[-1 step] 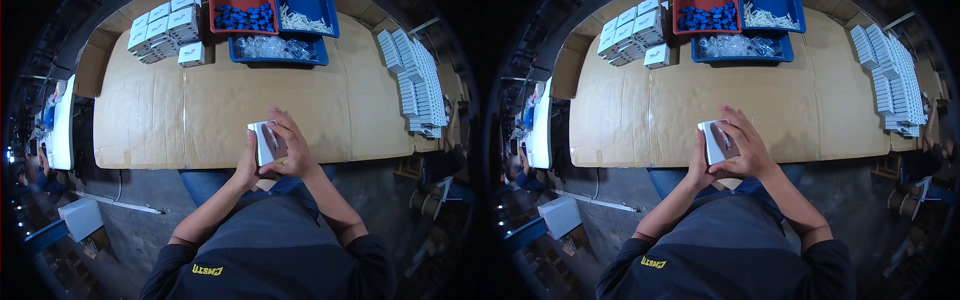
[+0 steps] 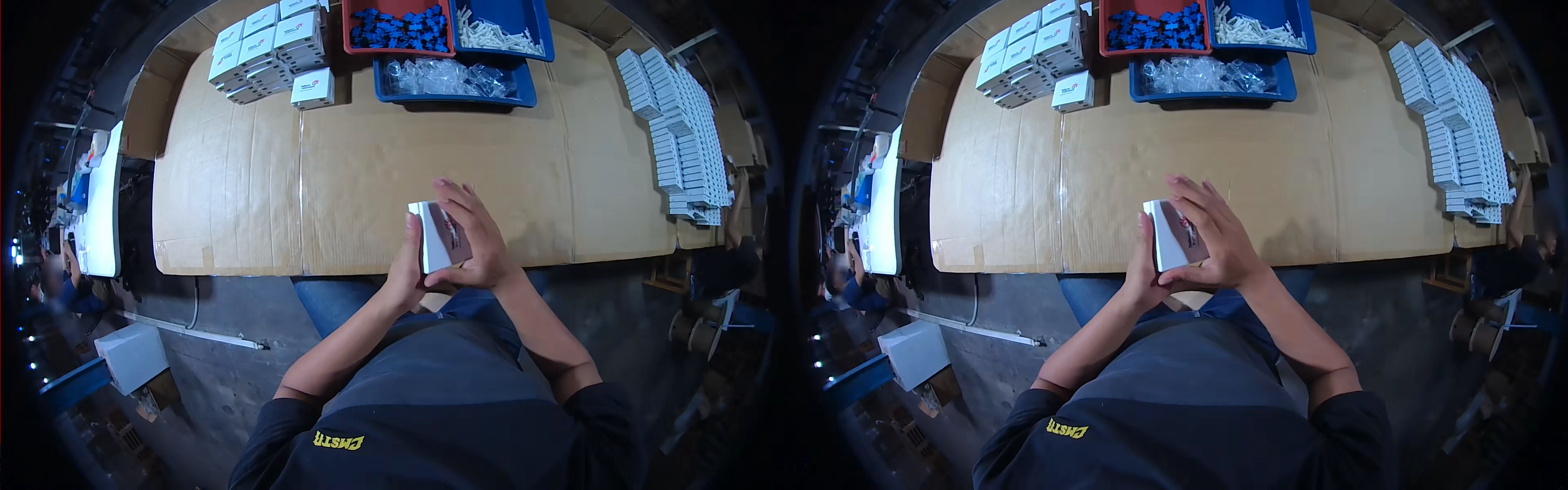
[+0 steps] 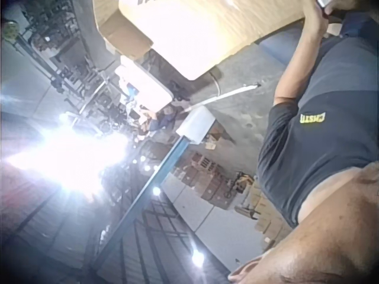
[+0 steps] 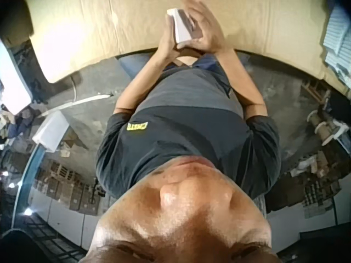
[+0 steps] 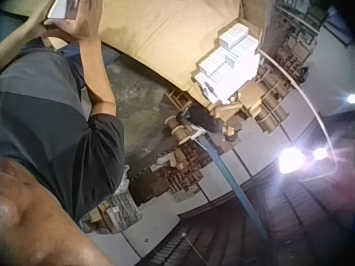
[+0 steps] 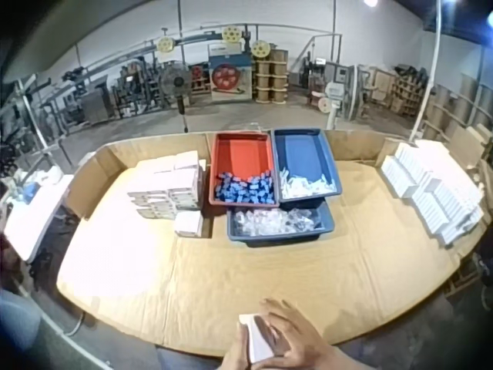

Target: Assembling electrical wall switch components and packaging them into white boxes.

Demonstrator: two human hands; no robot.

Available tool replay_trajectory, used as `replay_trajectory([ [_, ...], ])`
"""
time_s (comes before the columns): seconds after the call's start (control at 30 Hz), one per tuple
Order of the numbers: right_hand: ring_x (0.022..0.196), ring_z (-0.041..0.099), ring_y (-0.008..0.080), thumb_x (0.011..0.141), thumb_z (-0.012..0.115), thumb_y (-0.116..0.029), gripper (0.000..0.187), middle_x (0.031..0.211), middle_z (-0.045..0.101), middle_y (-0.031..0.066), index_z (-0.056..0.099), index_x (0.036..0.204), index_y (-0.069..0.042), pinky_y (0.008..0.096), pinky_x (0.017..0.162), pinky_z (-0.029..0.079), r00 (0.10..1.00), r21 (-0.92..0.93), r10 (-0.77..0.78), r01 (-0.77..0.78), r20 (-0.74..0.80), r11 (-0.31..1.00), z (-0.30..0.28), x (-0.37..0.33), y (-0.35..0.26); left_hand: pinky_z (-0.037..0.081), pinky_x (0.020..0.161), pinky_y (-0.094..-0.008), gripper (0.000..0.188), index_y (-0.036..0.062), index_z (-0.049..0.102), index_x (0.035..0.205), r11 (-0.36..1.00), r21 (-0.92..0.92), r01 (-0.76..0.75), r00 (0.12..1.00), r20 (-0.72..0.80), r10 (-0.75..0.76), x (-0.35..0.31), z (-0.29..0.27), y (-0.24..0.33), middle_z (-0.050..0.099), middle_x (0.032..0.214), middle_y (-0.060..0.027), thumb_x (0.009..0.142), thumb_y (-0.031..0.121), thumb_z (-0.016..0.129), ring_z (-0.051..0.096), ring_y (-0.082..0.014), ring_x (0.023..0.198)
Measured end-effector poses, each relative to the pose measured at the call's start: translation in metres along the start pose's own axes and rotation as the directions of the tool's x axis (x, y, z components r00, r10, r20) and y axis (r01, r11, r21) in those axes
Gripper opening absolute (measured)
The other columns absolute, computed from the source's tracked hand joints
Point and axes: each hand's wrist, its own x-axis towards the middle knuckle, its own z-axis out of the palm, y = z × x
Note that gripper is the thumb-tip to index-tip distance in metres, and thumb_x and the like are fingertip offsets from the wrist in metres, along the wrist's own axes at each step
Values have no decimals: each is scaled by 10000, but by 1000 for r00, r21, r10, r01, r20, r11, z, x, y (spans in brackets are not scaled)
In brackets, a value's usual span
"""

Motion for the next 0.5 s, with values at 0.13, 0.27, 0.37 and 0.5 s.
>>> replay_trajectory([
  [0.13,1370,543,433,831,745,-656,940,1471,548,273,551,1407,61,552,1153,410,991,-201,-130,127,-2,971,3,2,-1,548,1020,-358,835,53,373,1538,996,16,-87,991,103,85,-1,0,-3,588,1372,-147,1053,720,234,635,-236,1239],
  [0.27,1308,584,463,881,698,-640,923,1397,586,308,547,1398,110,544,1105,466,982,-170,-184,173,-52,970,6,1,4,578,985,-428,816,117,402,1536,993,82,-81,995,70,76,6,-6,-12,580,1397,-146,1035,746,263,631,-283,1252],
  [0.37,1256,611,485,914,668,-618,895,1329,612,333,561,1355,153,529,1048,518,970,-143,-230,218,-76,966,8,-2,10,598,903,-388,757,110,476,1453,991,109,-84,996,18,83,9,-11,-20,641,1273,-115,1049,721,288,680,-234,1123],
  [0.5,1212,636,487,940,623,-626,883,1324,616,328,563,1359,148,515,1028,535,980,-63,-181,176,-83,982,11,-10,16,592,812,-341,703,111,528,1353,993,79,-92,995,-38,95,14,-12,-27,668,1144,-74,1049,712,328,689,-172,1006],
])
